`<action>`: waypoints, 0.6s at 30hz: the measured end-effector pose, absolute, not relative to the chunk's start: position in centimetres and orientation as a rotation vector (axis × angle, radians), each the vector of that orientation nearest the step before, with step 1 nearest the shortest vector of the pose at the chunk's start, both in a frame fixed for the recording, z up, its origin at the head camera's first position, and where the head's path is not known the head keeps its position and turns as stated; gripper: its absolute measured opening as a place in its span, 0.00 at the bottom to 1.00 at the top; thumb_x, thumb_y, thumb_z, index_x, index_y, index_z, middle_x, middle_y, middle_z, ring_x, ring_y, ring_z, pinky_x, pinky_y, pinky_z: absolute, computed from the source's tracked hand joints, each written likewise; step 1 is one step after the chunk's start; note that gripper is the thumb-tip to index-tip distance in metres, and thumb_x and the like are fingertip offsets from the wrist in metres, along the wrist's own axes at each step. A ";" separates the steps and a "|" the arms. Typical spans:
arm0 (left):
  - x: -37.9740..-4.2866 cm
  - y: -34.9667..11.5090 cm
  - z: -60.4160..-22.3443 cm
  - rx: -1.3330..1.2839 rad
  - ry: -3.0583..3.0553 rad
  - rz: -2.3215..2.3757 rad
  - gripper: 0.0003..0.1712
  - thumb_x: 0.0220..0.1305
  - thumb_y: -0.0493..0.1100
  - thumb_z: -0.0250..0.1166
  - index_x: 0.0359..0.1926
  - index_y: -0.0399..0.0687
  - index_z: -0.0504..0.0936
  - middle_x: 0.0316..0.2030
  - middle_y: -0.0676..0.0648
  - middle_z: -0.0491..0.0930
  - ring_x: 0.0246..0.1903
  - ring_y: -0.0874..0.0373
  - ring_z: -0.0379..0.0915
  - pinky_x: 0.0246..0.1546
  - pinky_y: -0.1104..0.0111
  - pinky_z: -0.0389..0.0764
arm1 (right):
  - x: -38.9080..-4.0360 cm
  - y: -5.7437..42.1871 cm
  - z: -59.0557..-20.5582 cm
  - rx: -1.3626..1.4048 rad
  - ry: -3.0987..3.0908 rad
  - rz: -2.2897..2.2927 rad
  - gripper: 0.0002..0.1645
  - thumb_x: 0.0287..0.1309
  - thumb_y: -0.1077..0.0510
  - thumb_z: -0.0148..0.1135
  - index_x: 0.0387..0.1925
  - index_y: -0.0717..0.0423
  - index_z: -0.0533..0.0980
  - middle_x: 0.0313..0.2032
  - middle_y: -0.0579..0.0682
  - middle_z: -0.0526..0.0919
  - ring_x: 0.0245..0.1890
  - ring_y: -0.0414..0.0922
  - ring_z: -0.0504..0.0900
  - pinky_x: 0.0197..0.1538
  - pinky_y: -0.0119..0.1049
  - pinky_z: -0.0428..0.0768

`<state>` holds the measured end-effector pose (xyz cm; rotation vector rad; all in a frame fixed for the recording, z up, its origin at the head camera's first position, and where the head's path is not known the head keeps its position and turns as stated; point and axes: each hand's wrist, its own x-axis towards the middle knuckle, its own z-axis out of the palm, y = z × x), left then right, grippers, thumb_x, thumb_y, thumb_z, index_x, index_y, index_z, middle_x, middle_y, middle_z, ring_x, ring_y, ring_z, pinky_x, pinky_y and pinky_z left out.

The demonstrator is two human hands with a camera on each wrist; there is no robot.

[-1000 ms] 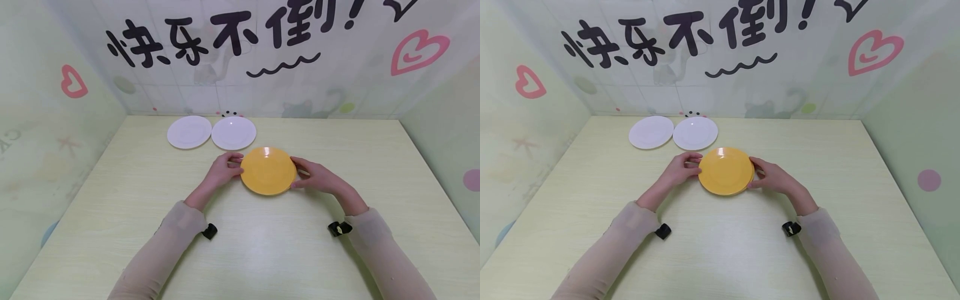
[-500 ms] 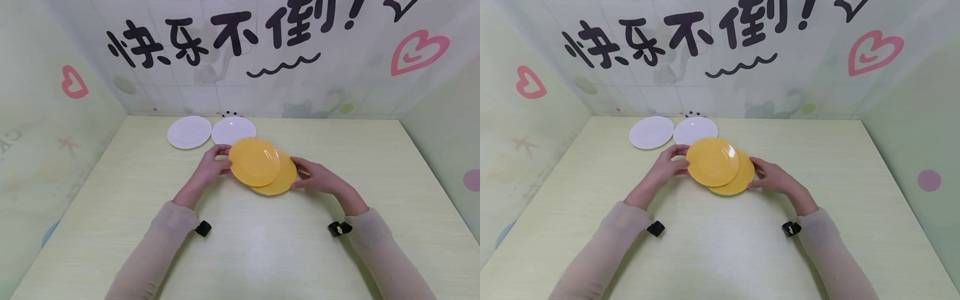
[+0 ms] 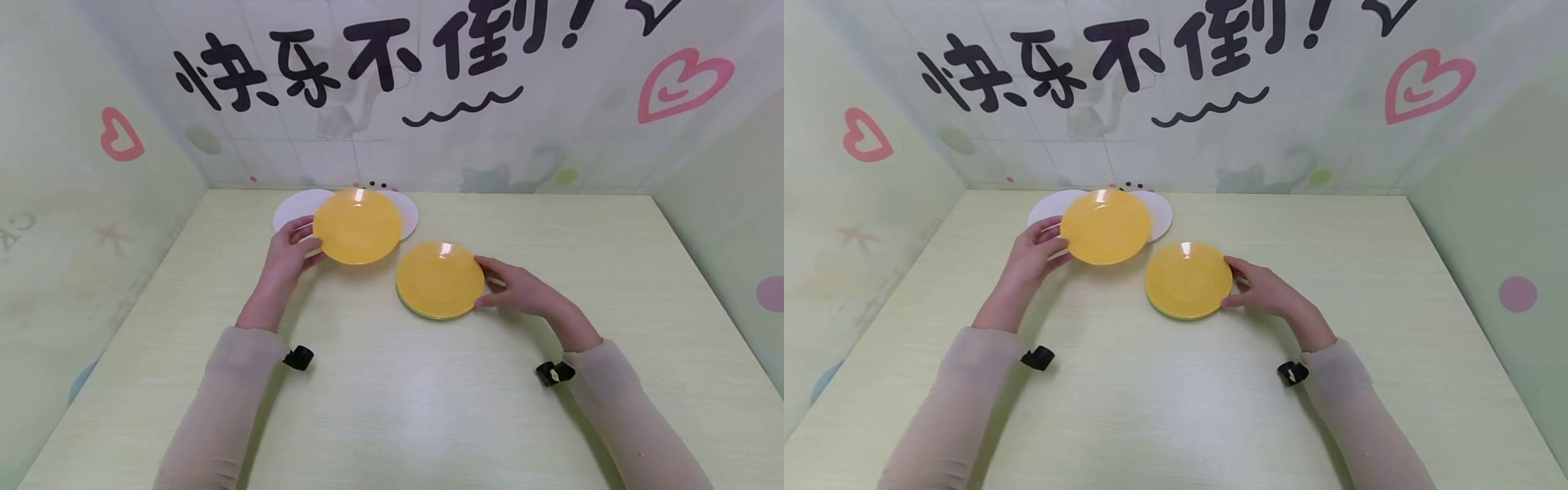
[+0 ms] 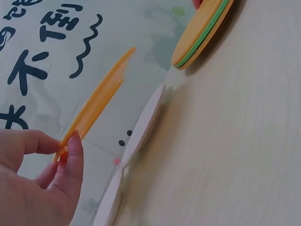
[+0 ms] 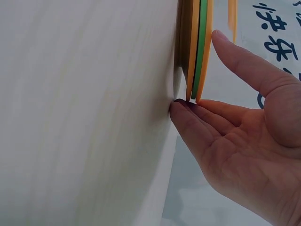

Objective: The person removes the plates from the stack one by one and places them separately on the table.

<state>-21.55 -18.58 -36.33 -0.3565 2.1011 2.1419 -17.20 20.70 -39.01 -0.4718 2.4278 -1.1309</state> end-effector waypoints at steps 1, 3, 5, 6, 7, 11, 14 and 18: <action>-21.6 -19.1 -36.2 -0.386 2.091 2.172 0.33 0.68 0.30 0.57 0.72 0.45 0.62 0.62 0.47 0.71 0.45 0.64 0.76 0.41 0.76 0.87 | -17.2 20.7 -39.0 -0.472 2.429 -1.131 0.53 0.60 0.56 0.70 0.76 0.68 0.49 0.75 0.66 0.55 0.74 0.63 0.59 0.73 0.54 0.67; -21.8 -20.2 -36.0 -0.442 2.065 2.234 0.33 0.68 0.29 0.58 0.71 0.46 0.63 0.59 0.51 0.72 0.45 0.64 0.76 0.40 0.76 0.87 | -17.2 20.7 -39.0 -0.473 2.430 -1.129 0.53 0.60 0.56 0.70 0.76 0.68 0.49 0.75 0.66 0.55 0.74 0.63 0.59 0.73 0.55 0.67; -21.9 -21.3 -35.9 -0.494 2.031 2.300 0.32 0.68 0.29 0.58 0.71 0.47 0.63 0.54 0.54 0.73 0.45 0.64 0.76 0.40 0.76 0.87 | -17.2 20.7 -39.0 -0.477 2.430 -1.129 0.53 0.60 0.56 0.70 0.75 0.69 0.49 0.75 0.66 0.55 0.74 0.63 0.59 0.73 0.55 0.67; -22.0 -21.9 -35.9 -0.514 2.012 2.332 0.32 0.67 0.29 0.58 0.70 0.47 0.63 0.52 0.55 0.73 0.44 0.63 0.77 0.40 0.75 0.87 | -17.2 20.7 -39.0 -0.479 2.429 -1.131 0.53 0.60 0.56 0.70 0.75 0.69 0.49 0.75 0.67 0.55 0.74 0.63 0.59 0.73 0.55 0.67; -22.0 -22.4 -35.8 -0.537 2.000 2.356 0.32 0.67 0.29 0.59 0.70 0.47 0.63 0.51 0.56 0.73 0.44 0.64 0.77 0.39 0.76 0.87 | -17.2 20.7 -39.0 -0.480 2.427 -1.133 0.53 0.60 0.56 0.70 0.75 0.69 0.49 0.75 0.67 0.55 0.74 0.64 0.58 0.73 0.55 0.67; -22.0 -24.3 -35.6 -0.604 1.935 2.447 0.34 0.67 0.28 0.59 0.71 0.48 0.62 0.49 0.56 0.72 0.41 0.64 0.80 0.39 0.75 0.88 | -17.2 20.7 -39.0 -0.477 2.424 -1.136 0.53 0.60 0.56 0.70 0.75 0.69 0.49 0.75 0.66 0.55 0.74 0.63 0.58 0.73 0.55 0.67; -22.0 -25.6 -35.5 -0.652 1.884 2.510 0.35 0.66 0.27 0.59 0.70 0.48 0.62 0.49 0.55 0.71 0.38 0.64 0.81 0.37 0.75 0.88 | -17.2 20.7 -39.0 -0.470 2.426 -1.134 0.53 0.60 0.56 0.69 0.76 0.68 0.49 0.76 0.66 0.55 0.74 0.63 0.58 0.74 0.55 0.67; -22.3 -27.2 -35.7 -0.734 1.836 2.589 0.32 0.64 0.24 0.58 0.65 0.49 0.65 0.48 0.53 0.72 0.35 0.63 0.82 0.35 0.74 0.88 | -17.2 20.7 -39.0 -0.468 2.427 -1.129 0.53 0.61 0.56 0.69 0.76 0.68 0.49 0.76 0.66 0.55 0.74 0.63 0.58 0.74 0.55 0.67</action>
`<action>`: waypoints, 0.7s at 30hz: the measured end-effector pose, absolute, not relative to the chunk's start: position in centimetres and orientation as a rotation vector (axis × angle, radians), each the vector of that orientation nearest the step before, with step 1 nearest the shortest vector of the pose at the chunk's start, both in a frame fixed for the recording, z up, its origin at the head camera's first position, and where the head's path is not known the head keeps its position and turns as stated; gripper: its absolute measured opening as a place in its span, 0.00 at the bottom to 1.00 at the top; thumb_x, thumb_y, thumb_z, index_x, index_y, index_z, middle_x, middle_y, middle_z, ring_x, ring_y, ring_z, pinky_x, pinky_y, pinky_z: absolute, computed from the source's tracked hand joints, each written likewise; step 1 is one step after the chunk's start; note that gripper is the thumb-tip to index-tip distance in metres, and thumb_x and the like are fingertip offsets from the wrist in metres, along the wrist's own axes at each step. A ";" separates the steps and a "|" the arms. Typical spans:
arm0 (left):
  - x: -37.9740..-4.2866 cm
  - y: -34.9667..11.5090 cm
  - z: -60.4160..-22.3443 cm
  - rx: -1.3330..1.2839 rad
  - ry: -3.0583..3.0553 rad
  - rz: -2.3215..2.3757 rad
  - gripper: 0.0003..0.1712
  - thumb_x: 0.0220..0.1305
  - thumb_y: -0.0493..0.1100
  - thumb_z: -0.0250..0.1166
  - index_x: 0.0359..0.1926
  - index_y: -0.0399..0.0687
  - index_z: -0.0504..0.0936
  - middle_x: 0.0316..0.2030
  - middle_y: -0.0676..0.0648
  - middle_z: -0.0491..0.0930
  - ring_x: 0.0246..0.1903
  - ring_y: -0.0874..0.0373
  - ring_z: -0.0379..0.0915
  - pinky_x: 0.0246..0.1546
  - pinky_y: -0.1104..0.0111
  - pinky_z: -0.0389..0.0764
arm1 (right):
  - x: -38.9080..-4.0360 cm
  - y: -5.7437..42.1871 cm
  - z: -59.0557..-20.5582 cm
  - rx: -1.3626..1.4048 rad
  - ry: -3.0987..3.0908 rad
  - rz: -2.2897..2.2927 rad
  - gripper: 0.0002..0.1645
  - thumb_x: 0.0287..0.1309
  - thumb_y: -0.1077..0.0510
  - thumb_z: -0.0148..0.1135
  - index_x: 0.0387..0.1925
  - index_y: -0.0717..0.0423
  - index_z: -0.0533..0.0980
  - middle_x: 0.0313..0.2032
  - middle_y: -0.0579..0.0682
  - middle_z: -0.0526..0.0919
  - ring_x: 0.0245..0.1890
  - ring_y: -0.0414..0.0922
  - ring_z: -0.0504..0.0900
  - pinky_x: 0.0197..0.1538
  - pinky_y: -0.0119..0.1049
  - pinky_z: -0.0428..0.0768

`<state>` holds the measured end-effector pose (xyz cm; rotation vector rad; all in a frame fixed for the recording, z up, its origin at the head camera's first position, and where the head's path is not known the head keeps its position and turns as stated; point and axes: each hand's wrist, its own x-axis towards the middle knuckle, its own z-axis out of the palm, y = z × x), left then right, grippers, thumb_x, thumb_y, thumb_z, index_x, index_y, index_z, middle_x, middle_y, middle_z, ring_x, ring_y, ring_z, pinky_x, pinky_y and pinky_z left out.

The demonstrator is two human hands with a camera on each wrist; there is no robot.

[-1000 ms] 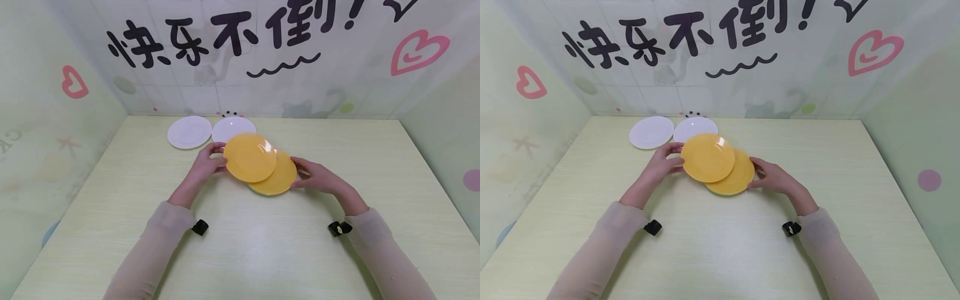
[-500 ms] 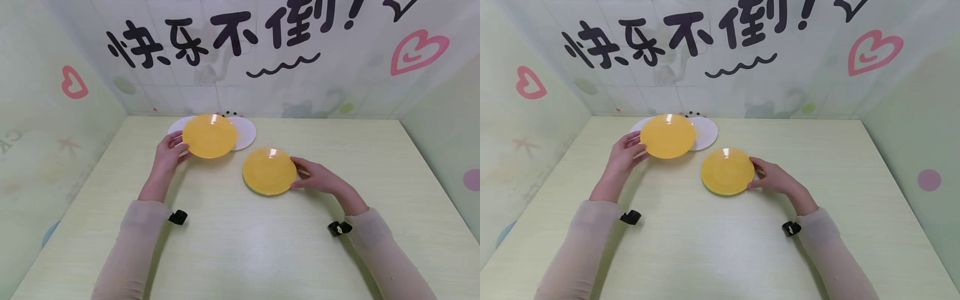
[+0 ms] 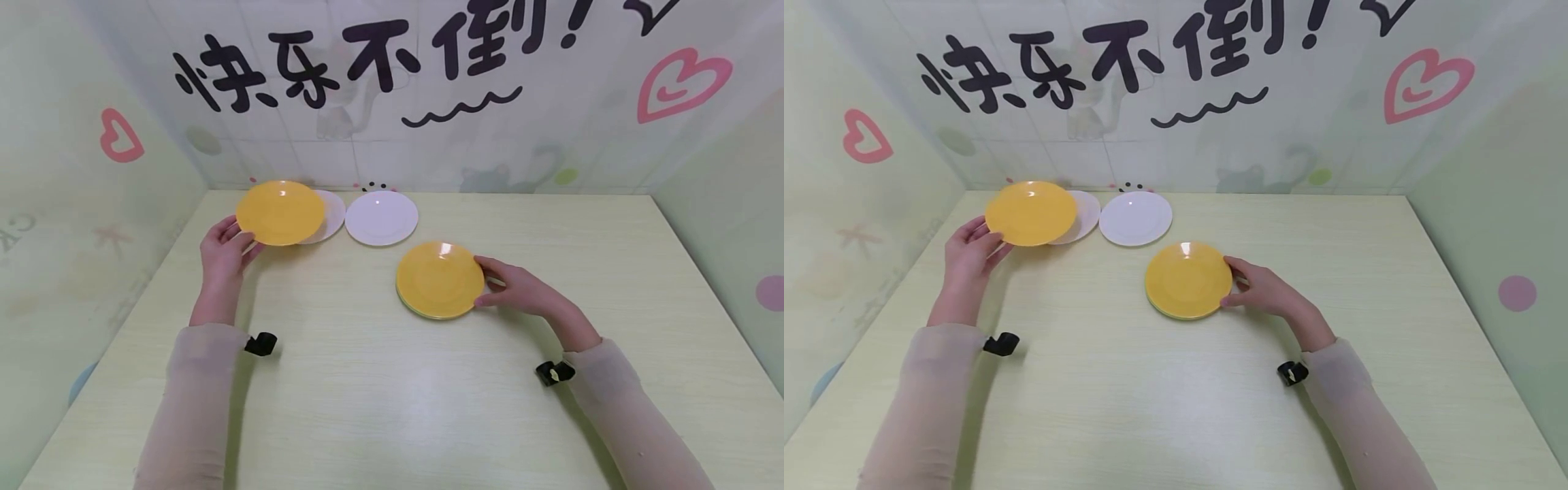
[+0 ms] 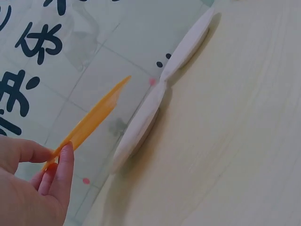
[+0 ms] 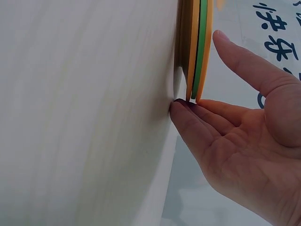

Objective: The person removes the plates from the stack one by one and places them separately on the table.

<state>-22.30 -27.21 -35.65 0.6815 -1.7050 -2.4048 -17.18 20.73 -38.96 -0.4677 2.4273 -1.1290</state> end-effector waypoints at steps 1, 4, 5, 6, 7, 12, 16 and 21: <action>-22.4 -27.6 -35.7 0.697 -1.680 -2.402 0.31 0.64 0.24 0.58 0.64 0.49 0.66 0.48 0.53 0.72 0.35 0.63 0.82 0.34 0.73 0.88 | -17.2 20.7 -38.9 -0.470 2.427 -1.129 0.53 0.61 0.56 0.69 0.76 0.68 0.49 0.76 0.66 0.55 0.74 0.63 0.58 0.74 0.55 0.67; -22.7 -28.7 -36.2 0.743 -1.593 -2.407 0.29 0.63 0.23 0.59 0.60 0.50 0.67 0.48 0.53 0.73 0.34 0.62 0.82 0.34 0.73 0.89 | -17.2 20.7 -39.0 -0.467 2.429 -1.121 0.53 0.61 0.55 0.69 0.76 0.68 0.49 0.76 0.66 0.55 0.74 0.63 0.59 0.74 0.55 0.67; -22.8 -29.1 -36.4 0.757 -1.564 -2.411 0.29 0.63 0.23 0.59 0.60 0.51 0.67 0.48 0.53 0.72 0.34 0.62 0.82 0.34 0.72 0.89 | -17.2 20.7 -39.0 -0.467 2.429 -1.119 0.53 0.61 0.55 0.69 0.76 0.68 0.49 0.75 0.66 0.55 0.74 0.63 0.59 0.73 0.55 0.67; -22.9 -29.5 -36.5 0.772 -1.533 -2.417 0.30 0.63 0.22 0.59 0.60 0.51 0.66 0.48 0.53 0.72 0.34 0.62 0.81 0.35 0.72 0.89 | -17.2 20.7 -39.0 -0.467 2.430 -1.117 0.53 0.61 0.55 0.69 0.76 0.68 0.49 0.75 0.66 0.55 0.74 0.63 0.59 0.73 0.55 0.67; -23.0 -29.8 -36.7 0.783 -1.509 -2.421 0.30 0.63 0.22 0.58 0.60 0.51 0.66 0.49 0.53 0.71 0.34 0.61 0.81 0.35 0.71 0.89 | -17.2 20.7 -39.0 -0.467 2.432 -1.116 0.52 0.61 0.55 0.69 0.76 0.68 0.49 0.75 0.66 0.55 0.74 0.63 0.59 0.73 0.55 0.67; -23.3 -31.2 -37.0 0.854 -1.417 -2.413 0.31 0.63 0.21 0.58 0.60 0.53 0.65 0.49 0.53 0.69 0.34 0.60 0.79 0.34 0.71 0.89 | -17.2 20.6 -39.0 -0.466 2.435 -1.118 0.52 0.61 0.56 0.69 0.76 0.68 0.50 0.75 0.66 0.56 0.74 0.63 0.59 0.73 0.54 0.67; -23.7 -32.0 -37.1 0.934 -1.387 -2.384 0.34 0.64 0.22 0.56 0.65 0.54 0.64 0.51 0.55 0.69 0.39 0.61 0.77 0.34 0.73 0.88 | -17.3 20.6 -39.0 -0.468 2.438 -1.118 0.52 0.61 0.56 0.69 0.75 0.68 0.50 0.75 0.66 0.56 0.74 0.63 0.59 0.73 0.54 0.67; -24.0 -32.6 -37.6 1.016 -1.345 -2.360 0.35 0.64 0.23 0.58 0.65 0.57 0.63 0.52 0.57 0.68 0.46 0.61 0.75 0.41 0.74 0.87 | -17.3 20.7 -39.1 -0.457 2.442 -1.110 0.52 0.61 0.55 0.69 0.76 0.68 0.49 0.75 0.65 0.56 0.74 0.62 0.59 0.73 0.54 0.68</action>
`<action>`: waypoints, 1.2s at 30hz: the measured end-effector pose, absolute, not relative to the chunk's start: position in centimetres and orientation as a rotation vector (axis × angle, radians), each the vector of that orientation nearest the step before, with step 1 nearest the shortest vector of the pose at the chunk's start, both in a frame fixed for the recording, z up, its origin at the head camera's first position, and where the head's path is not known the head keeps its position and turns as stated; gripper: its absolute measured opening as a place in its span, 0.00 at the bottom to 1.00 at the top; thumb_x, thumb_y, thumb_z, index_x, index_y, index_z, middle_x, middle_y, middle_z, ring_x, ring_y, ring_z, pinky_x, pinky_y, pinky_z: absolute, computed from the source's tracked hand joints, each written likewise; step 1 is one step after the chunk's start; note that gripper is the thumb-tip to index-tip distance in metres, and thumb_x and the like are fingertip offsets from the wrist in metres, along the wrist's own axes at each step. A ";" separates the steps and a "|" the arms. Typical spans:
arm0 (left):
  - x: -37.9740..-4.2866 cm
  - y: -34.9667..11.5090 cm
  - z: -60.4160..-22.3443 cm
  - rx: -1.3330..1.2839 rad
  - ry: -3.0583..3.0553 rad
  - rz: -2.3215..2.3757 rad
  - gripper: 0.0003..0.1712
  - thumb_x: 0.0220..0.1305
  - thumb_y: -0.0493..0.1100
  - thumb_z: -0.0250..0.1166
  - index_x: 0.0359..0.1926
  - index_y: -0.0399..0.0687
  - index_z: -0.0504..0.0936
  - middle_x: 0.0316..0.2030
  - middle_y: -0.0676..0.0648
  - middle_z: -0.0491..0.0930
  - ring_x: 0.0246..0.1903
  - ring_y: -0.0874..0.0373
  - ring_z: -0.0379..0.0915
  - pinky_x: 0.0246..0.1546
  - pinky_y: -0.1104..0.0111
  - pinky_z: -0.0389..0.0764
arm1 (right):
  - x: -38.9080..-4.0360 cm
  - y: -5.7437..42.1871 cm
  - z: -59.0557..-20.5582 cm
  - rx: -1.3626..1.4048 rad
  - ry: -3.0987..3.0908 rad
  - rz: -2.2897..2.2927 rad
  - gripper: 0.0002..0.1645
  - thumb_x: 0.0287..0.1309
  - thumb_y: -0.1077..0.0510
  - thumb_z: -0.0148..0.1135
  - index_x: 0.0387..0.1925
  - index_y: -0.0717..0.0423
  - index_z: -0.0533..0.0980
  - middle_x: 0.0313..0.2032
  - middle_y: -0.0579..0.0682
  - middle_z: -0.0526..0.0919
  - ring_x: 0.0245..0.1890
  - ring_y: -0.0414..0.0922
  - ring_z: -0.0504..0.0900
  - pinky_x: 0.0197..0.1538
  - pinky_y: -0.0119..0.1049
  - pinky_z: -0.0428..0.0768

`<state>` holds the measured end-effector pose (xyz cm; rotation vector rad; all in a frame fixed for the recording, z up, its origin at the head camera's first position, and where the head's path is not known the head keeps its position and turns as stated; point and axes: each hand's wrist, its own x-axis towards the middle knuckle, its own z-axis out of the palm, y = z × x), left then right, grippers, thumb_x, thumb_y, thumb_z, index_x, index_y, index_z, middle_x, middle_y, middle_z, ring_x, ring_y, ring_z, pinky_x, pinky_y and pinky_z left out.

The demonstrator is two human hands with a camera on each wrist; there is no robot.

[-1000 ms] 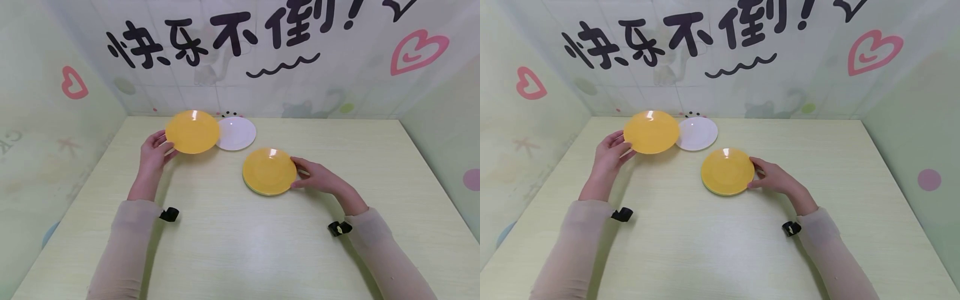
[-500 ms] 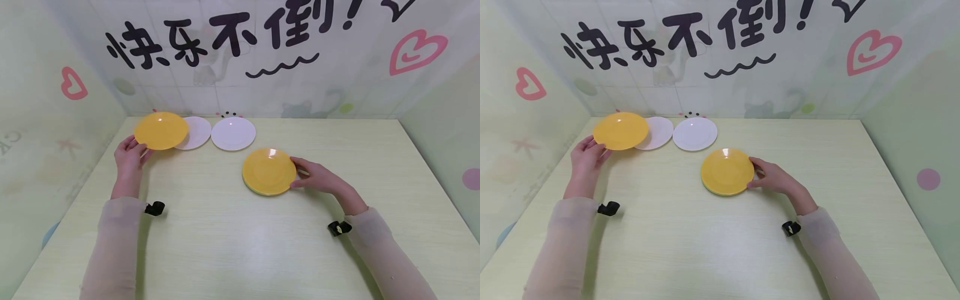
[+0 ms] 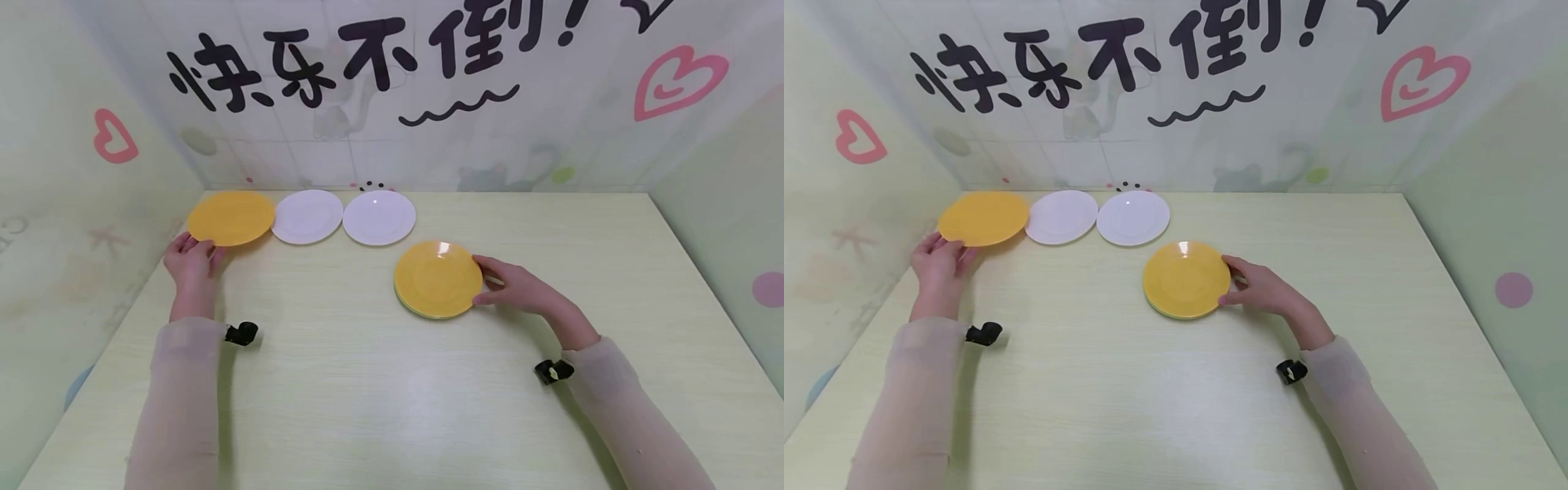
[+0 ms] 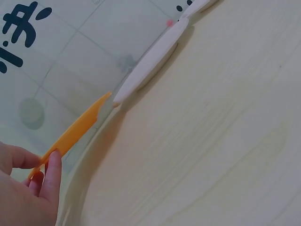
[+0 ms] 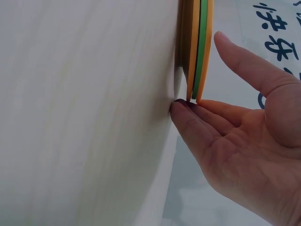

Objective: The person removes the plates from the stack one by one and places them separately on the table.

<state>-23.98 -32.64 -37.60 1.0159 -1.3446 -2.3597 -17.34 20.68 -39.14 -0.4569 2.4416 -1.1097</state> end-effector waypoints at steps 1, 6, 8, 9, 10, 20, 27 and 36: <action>-24.0 -32.8 -37.7 1.024 -1.326 -2.361 0.34 0.64 0.23 0.59 0.63 0.58 0.64 0.52 0.57 0.68 0.46 0.61 0.76 0.41 0.74 0.87 | -17.4 20.7 -39.2 -0.460 2.443 -1.106 0.52 0.61 0.55 0.69 0.76 0.68 0.49 0.75 0.66 0.56 0.74 0.62 0.59 0.73 0.54 0.68; -24.1 -33.2 -38.4 1.062 -1.268 -2.382 0.33 0.64 0.24 0.60 0.62 0.57 0.63 0.52 0.56 0.67 0.43 0.62 0.78 0.39 0.74 0.88 | -17.4 20.7 -39.3 -0.458 2.448 -1.100 0.52 0.61 0.55 0.68 0.76 0.67 0.50 0.75 0.65 0.56 0.74 0.62 0.59 0.73 0.53 0.68; -24.2 -33.4 -38.6 1.076 -1.245 -2.398 0.33 0.65 0.25 0.59 0.63 0.57 0.63 0.52 0.56 0.67 0.44 0.62 0.78 0.39 0.74 0.88 | -17.4 20.7 -39.3 -0.461 2.444 -1.108 0.52 0.61 0.55 0.68 0.76 0.67 0.50 0.75 0.65 0.56 0.74 0.62 0.59 0.73 0.53 0.68; -24.2 -33.5 -38.6 1.080 -1.230 -2.409 0.33 0.65 0.25 0.59 0.64 0.57 0.62 0.52 0.56 0.66 0.45 0.62 0.78 0.39 0.74 0.88 | -17.4 20.7 -39.3 -0.466 2.441 -1.112 0.52 0.62 0.55 0.68 0.76 0.68 0.49 0.75 0.66 0.56 0.74 0.62 0.59 0.73 0.54 0.68; -24.3 -33.6 -38.7 1.086 -1.223 -2.412 0.33 0.65 0.25 0.59 0.64 0.57 0.62 0.52 0.57 0.66 0.45 0.63 0.77 0.39 0.74 0.88 | -17.4 20.7 -39.3 -0.464 2.437 -1.117 0.52 0.62 0.55 0.68 0.76 0.68 0.49 0.75 0.66 0.56 0.75 0.62 0.59 0.73 0.54 0.67; -24.0 -33.9 -38.8 1.103 -1.392 -2.389 0.47 0.65 0.26 0.61 0.76 0.62 0.53 0.61 0.60 0.62 0.59 0.68 0.65 0.59 0.80 0.77 | -17.4 20.8 -39.1 -0.471 2.433 -1.123 0.51 0.62 0.56 0.68 0.75 0.68 0.50 0.75 0.66 0.56 0.74 0.63 0.59 0.73 0.54 0.67; -23.1 -34.1 -38.8 1.073 -1.508 -2.408 0.50 0.67 0.32 0.62 0.78 0.66 0.45 0.77 0.59 0.49 0.66 0.69 0.60 0.67 0.82 0.67 | -17.4 20.7 -39.2 -0.463 2.439 -1.112 0.51 0.62 0.56 0.68 0.75 0.68 0.50 0.75 0.66 0.55 0.74 0.63 0.59 0.73 0.54 0.68; -22.9 -34.0 -38.1 1.086 -1.570 -2.326 0.44 0.66 0.32 0.63 0.76 0.62 0.55 0.61 0.62 0.67 0.47 0.70 0.69 0.55 0.83 0.77 | -17.4 20.8 -39.0 -0.468 2.442 -1.117 0.51 0.62 0.58 0.68 0.75 0.69 0.50 0.75 0.67 0.56 0.74 0.63 0.59 0.73 0.53 0.68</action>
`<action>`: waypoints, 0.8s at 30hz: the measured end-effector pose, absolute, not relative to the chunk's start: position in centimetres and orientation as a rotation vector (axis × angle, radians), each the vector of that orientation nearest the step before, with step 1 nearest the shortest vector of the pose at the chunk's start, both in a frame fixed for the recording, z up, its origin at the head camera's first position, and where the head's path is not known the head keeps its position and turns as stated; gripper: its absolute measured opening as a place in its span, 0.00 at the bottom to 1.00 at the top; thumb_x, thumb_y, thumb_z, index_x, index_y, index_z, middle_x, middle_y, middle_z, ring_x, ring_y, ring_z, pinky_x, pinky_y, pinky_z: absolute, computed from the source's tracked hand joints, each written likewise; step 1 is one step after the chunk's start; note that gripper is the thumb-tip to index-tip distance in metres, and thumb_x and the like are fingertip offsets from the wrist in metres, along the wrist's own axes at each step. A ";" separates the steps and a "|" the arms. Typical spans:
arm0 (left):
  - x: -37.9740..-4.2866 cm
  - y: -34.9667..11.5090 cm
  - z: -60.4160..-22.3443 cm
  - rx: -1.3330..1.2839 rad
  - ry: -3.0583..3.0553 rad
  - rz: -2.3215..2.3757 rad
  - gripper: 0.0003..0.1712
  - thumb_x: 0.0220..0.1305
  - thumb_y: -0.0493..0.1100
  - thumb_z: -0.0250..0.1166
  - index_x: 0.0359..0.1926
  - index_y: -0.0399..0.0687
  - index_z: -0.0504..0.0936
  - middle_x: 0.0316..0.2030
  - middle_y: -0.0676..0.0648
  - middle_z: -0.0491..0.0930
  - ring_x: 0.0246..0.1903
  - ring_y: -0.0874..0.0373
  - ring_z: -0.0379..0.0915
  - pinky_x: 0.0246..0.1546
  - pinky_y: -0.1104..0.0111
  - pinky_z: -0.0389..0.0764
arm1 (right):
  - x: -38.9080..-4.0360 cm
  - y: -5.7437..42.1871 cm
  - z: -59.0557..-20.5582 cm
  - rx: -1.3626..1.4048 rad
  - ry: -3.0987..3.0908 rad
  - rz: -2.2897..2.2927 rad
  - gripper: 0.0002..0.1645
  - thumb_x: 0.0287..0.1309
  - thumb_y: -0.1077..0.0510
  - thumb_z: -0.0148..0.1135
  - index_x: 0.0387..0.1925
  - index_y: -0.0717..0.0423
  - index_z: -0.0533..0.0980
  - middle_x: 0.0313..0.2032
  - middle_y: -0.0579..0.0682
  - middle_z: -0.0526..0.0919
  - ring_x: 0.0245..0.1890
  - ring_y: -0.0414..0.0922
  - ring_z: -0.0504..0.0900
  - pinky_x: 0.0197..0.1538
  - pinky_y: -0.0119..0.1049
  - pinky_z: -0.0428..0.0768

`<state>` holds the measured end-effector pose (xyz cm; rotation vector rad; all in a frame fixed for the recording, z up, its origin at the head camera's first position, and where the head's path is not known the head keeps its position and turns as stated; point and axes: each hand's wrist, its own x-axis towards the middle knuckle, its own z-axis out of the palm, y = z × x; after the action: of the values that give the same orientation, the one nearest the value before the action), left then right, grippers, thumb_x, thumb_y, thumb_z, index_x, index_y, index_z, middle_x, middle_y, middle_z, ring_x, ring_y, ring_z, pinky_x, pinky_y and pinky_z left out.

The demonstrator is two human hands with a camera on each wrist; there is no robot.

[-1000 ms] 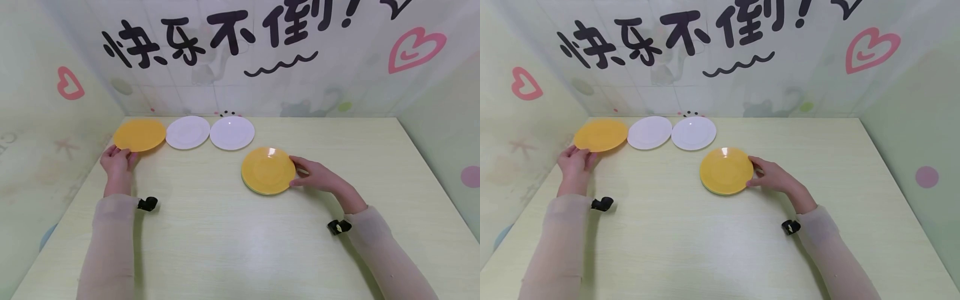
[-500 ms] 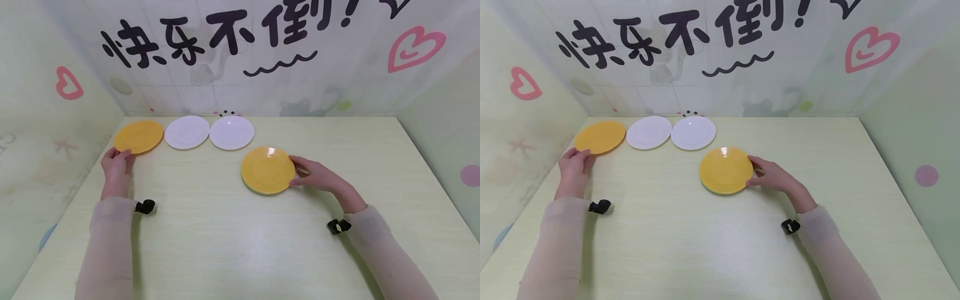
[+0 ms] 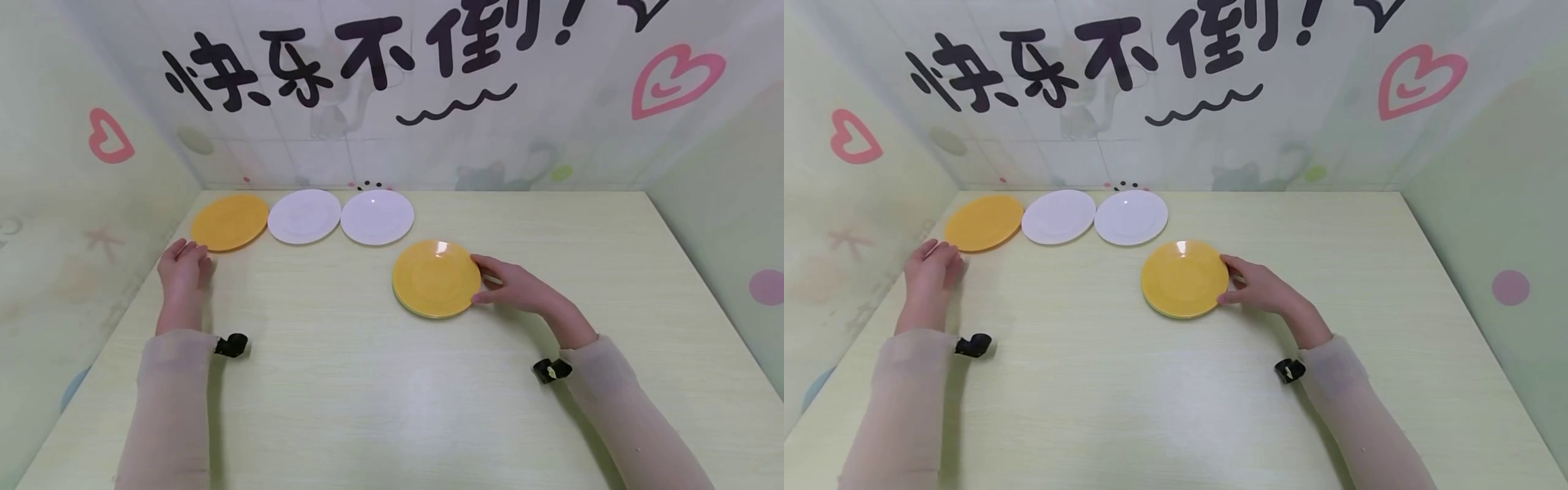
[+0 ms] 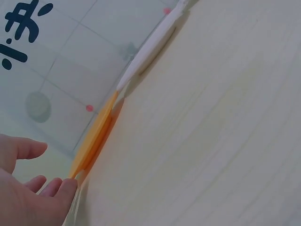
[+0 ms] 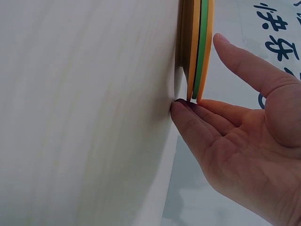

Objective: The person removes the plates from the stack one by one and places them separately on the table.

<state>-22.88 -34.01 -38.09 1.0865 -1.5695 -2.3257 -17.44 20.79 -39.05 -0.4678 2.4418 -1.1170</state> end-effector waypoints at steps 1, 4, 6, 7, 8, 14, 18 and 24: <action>-22.9 -33.9 -38.0 1.080 -1.572 -2.318 0.43 0.66 0.32 0.63 0.76 0.61 0.56 0.58 0.62 0.68 0.46 0.70 0.69 0.54 0.83 0.78 | -17.4 20.8 -39.0 -0.466 2.443 -1.116 0.51 0.62 0.58 0.68 0.75 0.69 0.50 0.75 0.67 0.56 0.74 0.63 0.59 0.73 0.53 0.68; -22.8 -33.5 -37.9 1.053 -1.597 -2.306 0.42 0.66 0.32 0.62 0.75 0.59 0.58 0.55 0.61 0.69 0.45 0.69 0.70 0.50 0.84 0.80 | -17.5 20.8 -39.1 -0.461 2.445 -1.116 0.51 0.62 0.58 0.68 0.75 0.69 0.50 0.75 0.67 0.56 0.74 0.63 0.59 0.73 0.53 0.68; -22.7 -33.2 -37.9 1.020 -1.599 -2.306 0.40 0.66 0.30 0.61 0.75 0.57 0.59 0.54 0.61 0.70 0.45 0.69 0.70 0.46 0.84 0.81 | -17.5 20.8 -39.1 -0.459 2.443 -1.117 0.51 0.62 0.58 0.68 0.75 0.69 0.50 0.75 0.67 0.56 0.74 0.63 0.59 0.73 0.53 0.68; -22.7 -33.0 -37.9 1.005 -1.607 -2.304 0.40 0.66 0.30 0.62 0.74 0.56 0.59 0.54 0.60 0.71 0.45 0.69 0.70 0.43 0.84 0.81 | -17.5 20.8 -39.1 -0.459 2.445 -1.115 0.51 0.62 0.58 0.68 0.75 0.69 0.50 0.75 0.67 0.56 0.74 0.63 0.59 0.73 0.53 0.68; -22.7 -32.9 -37.9 0.995 -1.618 -2.304 0.40 0.66 0.30 0.61 0.74 0.55 0.59 0.53 0.60 0.71 0.45 0.69 0.70 0.41 0.84 0.81 | -17.5 20.8 -39.0 -0.458 2.447 -1.112 0.51 0.62 0.58 0.68 0.75 0.69 0.50 0.75 0.67 0.56 0.74 0.63 0.59 0.72 0.53 0.69; -22.6 -31.9 -37.9 0.945 -1.664 -2.313 0.40 0.67 0.31 0.62 0.75 0.54 0.59 0.58 0.60 0.71 0.47 0.69 0.70 0.41 0.84 0.81 | -17.4 20.8 -39.0 -0.441 2.456 -1.092 0.51 0.61 0.56 0.68 0.75 0.68 0.50 0.75 0.66 0.56 0.74 0.62 0.60 0.73 0.53 0.69; -22.6 -31.3 -37.7 0.922 -1.685 -2.316 0.39 0.67 0.32 0.62 0.75 0.53 0.58 0.61 0.59 0.70 0.54 0.68 0.68 0.44 0.84 0.81 | -17.4 20.8 -39.1 -0.450 2.457 -1.092 0.51 0.61 0.56 0.68 0.75 0.68 0.50 0.75 0.66 0.56 0.74 0.62 0.60 0.73 0.53 0.69; -22.3 -30.1 -37.4 0.866 -1.769 -2.347 0.41 0.67 0.34 0.63 0.76 0.54 0.57 0.68 0.57 0.66 0.62 0.66 0.65 0.54 0.83 0.79 | -17.4 20.8 -39.1 -0.464 2.449 -1.106 0.51 0.62 0.56 0.68 0.75 0.69 0.50 0.75 0.66 0.56 0.74 0.62 0.59 0.73 0.53 0.68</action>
<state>-22.26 -30.10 -37.39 0.8660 -1.7689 -2.3469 -17.42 20.79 -39.05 -0.4642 2.4495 -1.1061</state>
